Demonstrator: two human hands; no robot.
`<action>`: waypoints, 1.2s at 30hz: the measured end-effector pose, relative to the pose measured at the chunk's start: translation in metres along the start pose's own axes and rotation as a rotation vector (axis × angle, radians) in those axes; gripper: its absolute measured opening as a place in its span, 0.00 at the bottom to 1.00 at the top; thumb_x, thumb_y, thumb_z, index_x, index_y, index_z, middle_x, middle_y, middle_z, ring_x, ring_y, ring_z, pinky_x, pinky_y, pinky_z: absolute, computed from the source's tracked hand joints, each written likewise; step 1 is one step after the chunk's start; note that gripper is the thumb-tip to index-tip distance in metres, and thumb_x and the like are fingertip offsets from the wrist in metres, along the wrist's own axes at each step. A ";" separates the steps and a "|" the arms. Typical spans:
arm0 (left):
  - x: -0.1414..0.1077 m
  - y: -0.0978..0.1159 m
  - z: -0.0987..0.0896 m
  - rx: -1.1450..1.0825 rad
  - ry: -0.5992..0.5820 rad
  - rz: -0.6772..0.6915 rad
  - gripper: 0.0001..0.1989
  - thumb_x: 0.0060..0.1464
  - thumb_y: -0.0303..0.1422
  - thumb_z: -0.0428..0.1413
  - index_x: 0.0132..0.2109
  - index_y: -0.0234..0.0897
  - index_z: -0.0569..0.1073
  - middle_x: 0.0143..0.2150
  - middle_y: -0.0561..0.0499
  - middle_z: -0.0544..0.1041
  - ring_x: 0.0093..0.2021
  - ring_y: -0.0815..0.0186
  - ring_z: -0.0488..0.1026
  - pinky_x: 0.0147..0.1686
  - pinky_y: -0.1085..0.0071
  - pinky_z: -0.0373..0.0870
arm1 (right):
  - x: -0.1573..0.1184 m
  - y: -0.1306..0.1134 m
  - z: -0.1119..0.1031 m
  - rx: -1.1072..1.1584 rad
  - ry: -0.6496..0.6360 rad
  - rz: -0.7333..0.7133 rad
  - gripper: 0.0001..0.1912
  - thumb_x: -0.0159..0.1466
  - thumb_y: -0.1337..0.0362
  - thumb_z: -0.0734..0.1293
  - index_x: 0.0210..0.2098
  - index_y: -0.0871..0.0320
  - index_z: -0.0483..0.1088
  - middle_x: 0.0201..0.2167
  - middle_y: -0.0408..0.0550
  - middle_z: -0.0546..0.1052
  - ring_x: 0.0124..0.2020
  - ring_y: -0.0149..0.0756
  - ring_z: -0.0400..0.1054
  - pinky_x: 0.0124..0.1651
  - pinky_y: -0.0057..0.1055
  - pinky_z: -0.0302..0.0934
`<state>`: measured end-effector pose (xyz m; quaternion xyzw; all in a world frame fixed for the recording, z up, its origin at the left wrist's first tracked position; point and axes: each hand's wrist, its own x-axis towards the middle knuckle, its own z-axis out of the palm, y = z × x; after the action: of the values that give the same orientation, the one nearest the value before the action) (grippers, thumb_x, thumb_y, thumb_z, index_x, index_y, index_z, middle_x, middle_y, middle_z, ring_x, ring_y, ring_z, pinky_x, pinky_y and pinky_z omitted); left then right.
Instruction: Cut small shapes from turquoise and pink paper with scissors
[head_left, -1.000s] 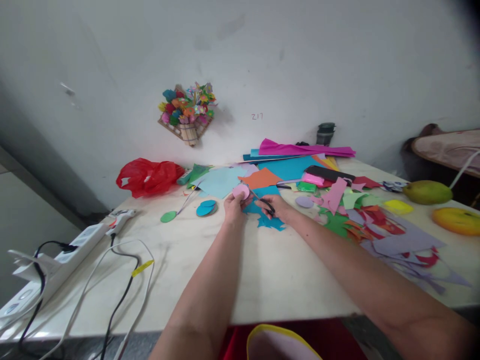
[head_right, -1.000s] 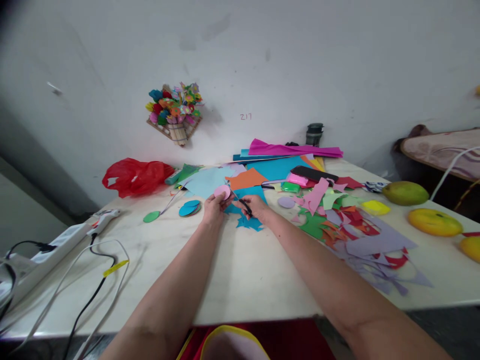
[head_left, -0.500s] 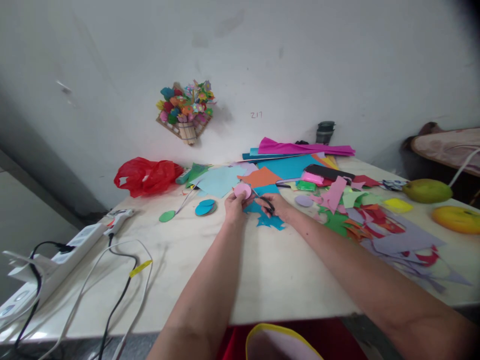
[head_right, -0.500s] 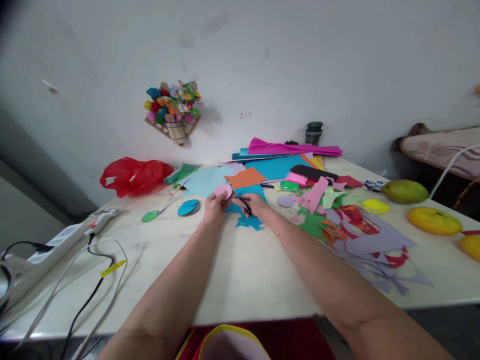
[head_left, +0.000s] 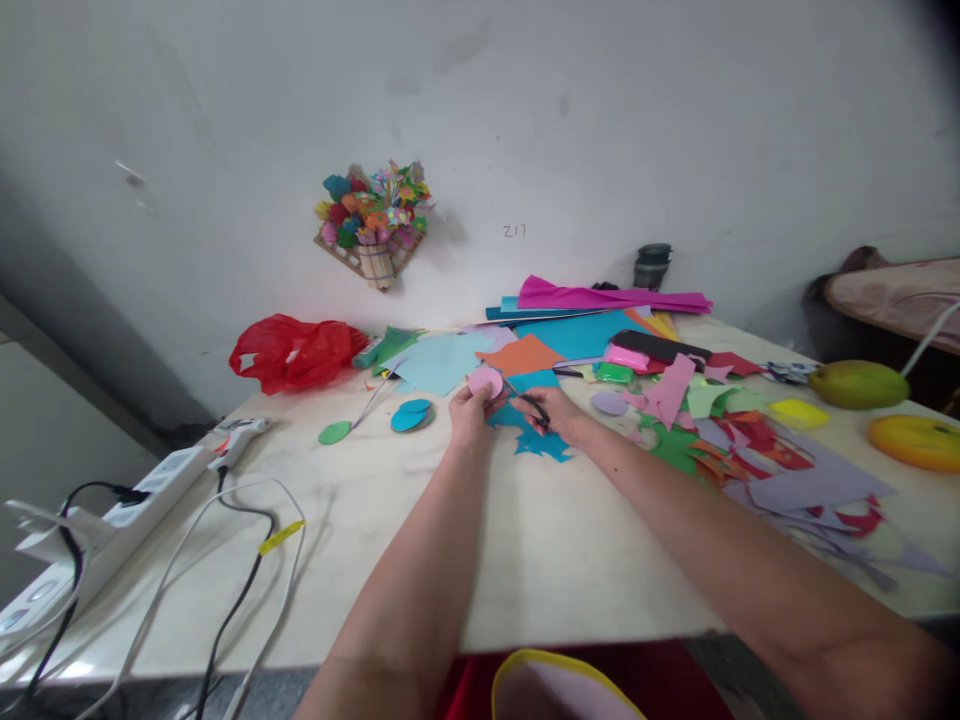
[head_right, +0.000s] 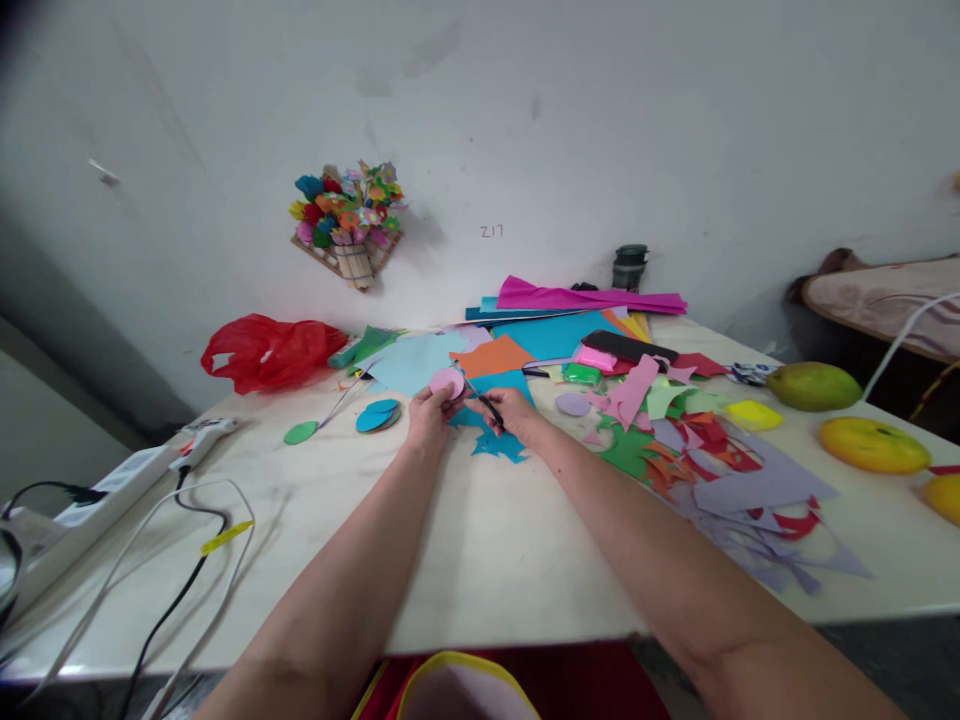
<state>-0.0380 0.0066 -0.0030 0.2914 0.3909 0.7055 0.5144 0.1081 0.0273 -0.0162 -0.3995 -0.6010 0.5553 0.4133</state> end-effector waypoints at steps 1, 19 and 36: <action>0.000 0.000 0.000 -0.003 -0.002 0.001 0.11 0.44 0.27 0.63 0.37 0.29 0.77 0.31 0.44 0.80 0.32 0.60 0.80 0.36 0.66 0.75 | 0.000 0.000 0.000 -0.003 0.000 0.000 0.13 0.52 0.58 0.75 0.26 0.59 0.70 0.13 0.37 0.66 0.11 0.24 0.55 0.12 0.23 0.48; 0.003 0.003 -0.003 -0.060 0.045 -0.018 0.10 0.43 0.26 0.64 0.35 0.31 0.75 0.29 0.47 0.80 0.28 0.65 0.79 0.33 0.71 0.75 | -0.001 -0.003 0.002 -0.030 0.002 0.032 0.13 0.51 0.59 0.75 0.24 0.59 0.68 0.12 0.37 0.65 0.10 0.23 0.53 0.11 0.22 0.47; 0.005 -0.001 -0.004 -0.025 -0.007 -0.012 0.11 0.44 0.27 0.64 0.37 0.30 0.76 0.32 0.44 0.80 0.32 0.61 0.80 0.36 0.68 0.75 | -0.001 -0.003 0.000 -0.001 -0.030 0.029 0.15 0.52 0.57 0.74 0.24 0.59 0.67 0.13 0.37 0.66 0.11 0.23 0.56 0.12 0.21 0.49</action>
<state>-0.0420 0.0111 -0.0060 0.2852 0.3819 0.7061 0.5237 0.1085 0.0259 -0.0134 -0.4000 -0.6016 0.5668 0.3960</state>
